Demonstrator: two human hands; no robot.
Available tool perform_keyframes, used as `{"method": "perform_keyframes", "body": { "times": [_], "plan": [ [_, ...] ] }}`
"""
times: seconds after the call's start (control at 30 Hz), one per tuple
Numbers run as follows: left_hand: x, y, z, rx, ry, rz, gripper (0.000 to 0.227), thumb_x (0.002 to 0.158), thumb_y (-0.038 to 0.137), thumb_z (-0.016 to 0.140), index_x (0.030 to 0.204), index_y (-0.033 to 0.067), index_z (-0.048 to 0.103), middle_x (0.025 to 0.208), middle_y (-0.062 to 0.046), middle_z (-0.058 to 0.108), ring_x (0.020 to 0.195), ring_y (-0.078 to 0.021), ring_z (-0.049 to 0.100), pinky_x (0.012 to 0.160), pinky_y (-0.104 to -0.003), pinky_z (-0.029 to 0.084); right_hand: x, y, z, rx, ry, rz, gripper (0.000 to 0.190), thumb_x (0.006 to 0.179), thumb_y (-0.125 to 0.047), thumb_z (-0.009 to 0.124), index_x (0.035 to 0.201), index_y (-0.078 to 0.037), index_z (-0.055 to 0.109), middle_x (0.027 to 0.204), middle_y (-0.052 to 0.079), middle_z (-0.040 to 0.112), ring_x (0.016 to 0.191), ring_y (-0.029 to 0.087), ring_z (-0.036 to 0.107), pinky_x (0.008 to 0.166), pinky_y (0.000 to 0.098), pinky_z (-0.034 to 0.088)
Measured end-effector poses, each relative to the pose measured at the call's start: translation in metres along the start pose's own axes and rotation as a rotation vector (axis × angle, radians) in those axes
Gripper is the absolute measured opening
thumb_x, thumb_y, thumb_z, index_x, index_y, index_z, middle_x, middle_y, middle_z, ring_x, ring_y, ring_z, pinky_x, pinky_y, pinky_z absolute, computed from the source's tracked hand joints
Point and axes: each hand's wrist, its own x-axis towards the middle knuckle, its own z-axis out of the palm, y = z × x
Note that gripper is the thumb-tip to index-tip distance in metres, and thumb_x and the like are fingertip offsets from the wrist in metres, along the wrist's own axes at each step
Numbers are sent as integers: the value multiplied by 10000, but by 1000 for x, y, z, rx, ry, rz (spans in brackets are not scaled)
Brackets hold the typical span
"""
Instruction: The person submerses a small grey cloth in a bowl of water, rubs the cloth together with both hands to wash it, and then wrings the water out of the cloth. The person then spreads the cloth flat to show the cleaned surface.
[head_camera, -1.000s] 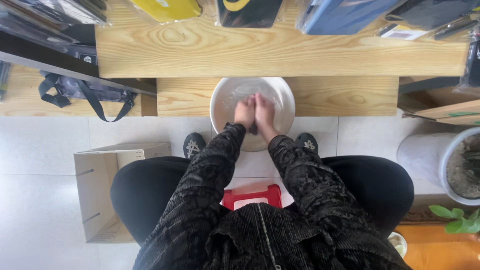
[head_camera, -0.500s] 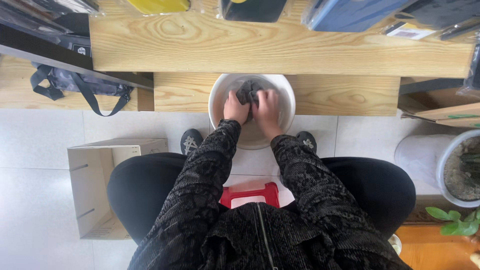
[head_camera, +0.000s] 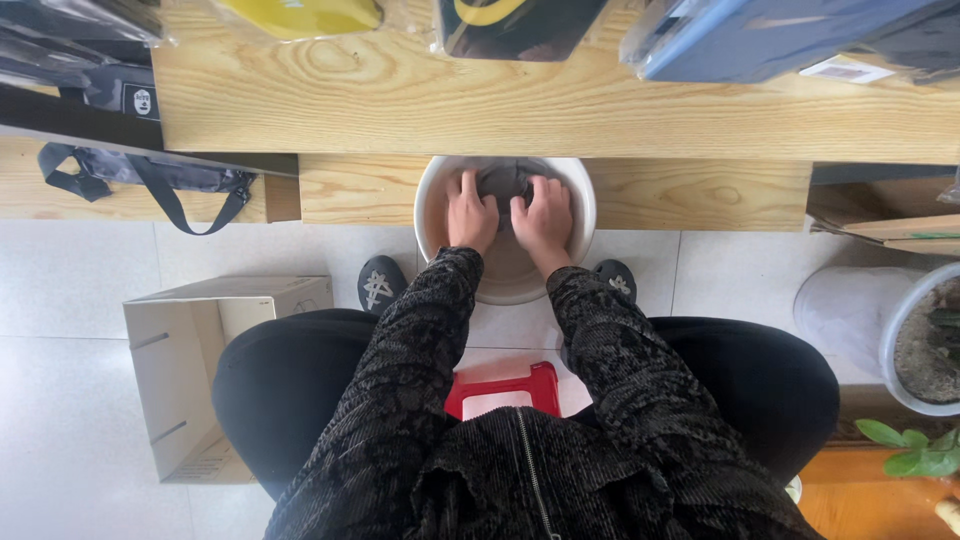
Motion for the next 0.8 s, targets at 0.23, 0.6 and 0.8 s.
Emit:
{"method": "perform_keyframes", "body": {
  "times": [0.23,0.6,0.8],
  "plan": [
    [23,-45,44,549,64,35,244,943,336,547,1049,117,570,1103,-164,547,1087,-360,615,806,-446,584,7,-5,8,-294,-371,151,303,834,-409,711,999,-179,602,939,57,594,965,292,585,748,445,505],
    [5,-8,34,-407,-88,-312,452,995,455,416,1111,99,669,1124,-156,687,1177,-319,591,974,-452,488,18,-2,38,716,-212,633,329,888,-452,588,854,-138,680,854,92,675,896,270,641,796,374,459],
    [-1,16,27,-478,-119,-340,493,945,427,495,1039,-8,706,1066,-245,688,1129,-395,607,956,-522,465,3,-40,10,708,-407,678,387,1027,-416,463,1080,-85,656,971,117,689,958,287,692,791,420,545]
  ]
}}
